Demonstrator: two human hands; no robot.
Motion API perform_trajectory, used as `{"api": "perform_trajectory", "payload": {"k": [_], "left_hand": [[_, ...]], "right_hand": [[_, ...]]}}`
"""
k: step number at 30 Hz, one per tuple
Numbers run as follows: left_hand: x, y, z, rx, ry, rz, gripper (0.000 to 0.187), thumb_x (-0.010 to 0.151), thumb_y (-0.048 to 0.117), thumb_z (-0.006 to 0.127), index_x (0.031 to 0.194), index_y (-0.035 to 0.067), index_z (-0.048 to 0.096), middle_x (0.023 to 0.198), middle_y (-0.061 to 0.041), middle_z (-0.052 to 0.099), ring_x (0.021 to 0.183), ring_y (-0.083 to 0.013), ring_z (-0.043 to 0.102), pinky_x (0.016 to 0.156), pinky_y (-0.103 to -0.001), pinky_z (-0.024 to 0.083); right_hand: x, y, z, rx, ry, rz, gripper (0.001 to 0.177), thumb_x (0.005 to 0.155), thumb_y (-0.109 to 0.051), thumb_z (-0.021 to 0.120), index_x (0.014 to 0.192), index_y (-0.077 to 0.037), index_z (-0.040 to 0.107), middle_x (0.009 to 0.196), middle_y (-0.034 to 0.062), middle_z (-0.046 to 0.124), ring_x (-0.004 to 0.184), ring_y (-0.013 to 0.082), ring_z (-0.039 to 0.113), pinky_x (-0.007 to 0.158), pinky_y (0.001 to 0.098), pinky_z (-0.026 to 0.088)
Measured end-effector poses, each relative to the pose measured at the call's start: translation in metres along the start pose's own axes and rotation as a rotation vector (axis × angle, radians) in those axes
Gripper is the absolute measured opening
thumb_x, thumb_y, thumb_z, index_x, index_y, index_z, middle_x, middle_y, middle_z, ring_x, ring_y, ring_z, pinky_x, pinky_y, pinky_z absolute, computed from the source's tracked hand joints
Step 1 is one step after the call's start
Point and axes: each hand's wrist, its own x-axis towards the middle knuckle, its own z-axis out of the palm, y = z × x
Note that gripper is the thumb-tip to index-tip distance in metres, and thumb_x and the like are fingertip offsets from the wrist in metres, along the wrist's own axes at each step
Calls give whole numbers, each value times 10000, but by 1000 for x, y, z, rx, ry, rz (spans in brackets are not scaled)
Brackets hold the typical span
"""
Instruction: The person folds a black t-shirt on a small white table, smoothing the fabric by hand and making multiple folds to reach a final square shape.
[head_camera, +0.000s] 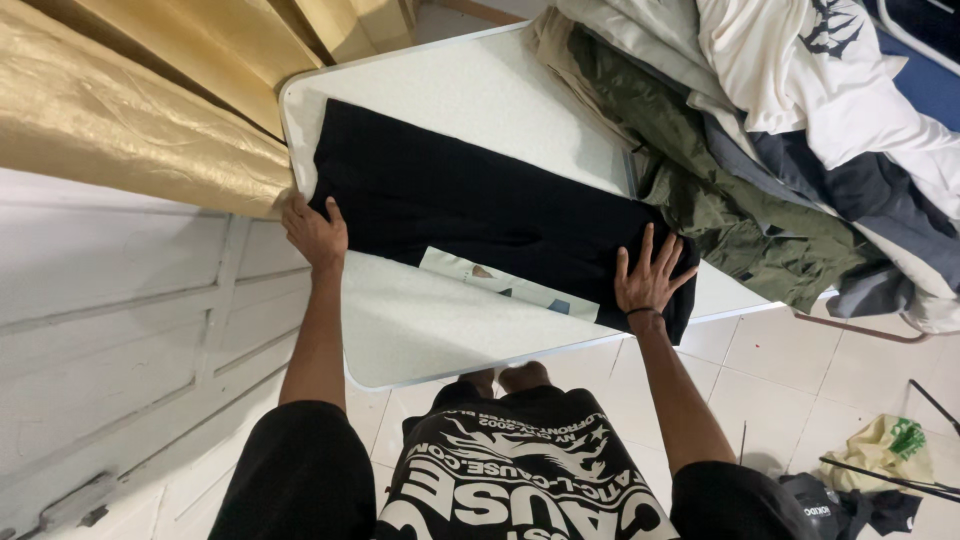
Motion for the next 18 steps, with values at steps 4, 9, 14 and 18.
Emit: {"api": "perform_trajectory", "payload": {"k": [4, 9, 14, 18], "left_hand": [[8, -8, -9, -57, -64, -42, 355, 998, 306, 760, 1148, 29, 598, 1318, -201, 547, 1242, -400, 523, 1044, -516, 482], [4, -27, -15, -235, 65, 131, 300, 1024, 194, 772, 1177, 16, 584, 1198, -160, 606, 1123, -379, 619, 981, -504, 516], [23, -27, -13, -870, 204, 89, 300, 932, -75, 689, 1166, 17, 525, 1206, -140, 559, 1090, -301, 641, 991, -453, 541], [20, -16, -24, -757, 329, 93, 342, 908, -162, 580, 1191, 28, 553, 1262, -163, 512, 1170, -307, 597, 1061, -431, 522]], "right_hand": [[0, -2, -7, 18, -47, -2, 719, 1071, -623, 300, 1661, -215, 252, 1682, 246, 165, 1573, 428, 123, 1155, 790, -39], [-13, -15, -16, 33, -25, -50, 710, 1075, -596, 286, 1657, -191, 259, 1715, 223, 119, 1584, 432, 64, 1173, 769, -44], [-30, -25, -18, 34, -63, -138, 700, 1066, -574, 297, 1644, -179, 276, 1723, 200, 80, 1589, 409, 24, 1195, 736, -58], [-36, -27, -16, 21, -68, -164, 686, 1069, -553, 303, 1644, -178, 282, 1724, 198, 69, 1587, 411, 19, 1191, 733, -61]]}}
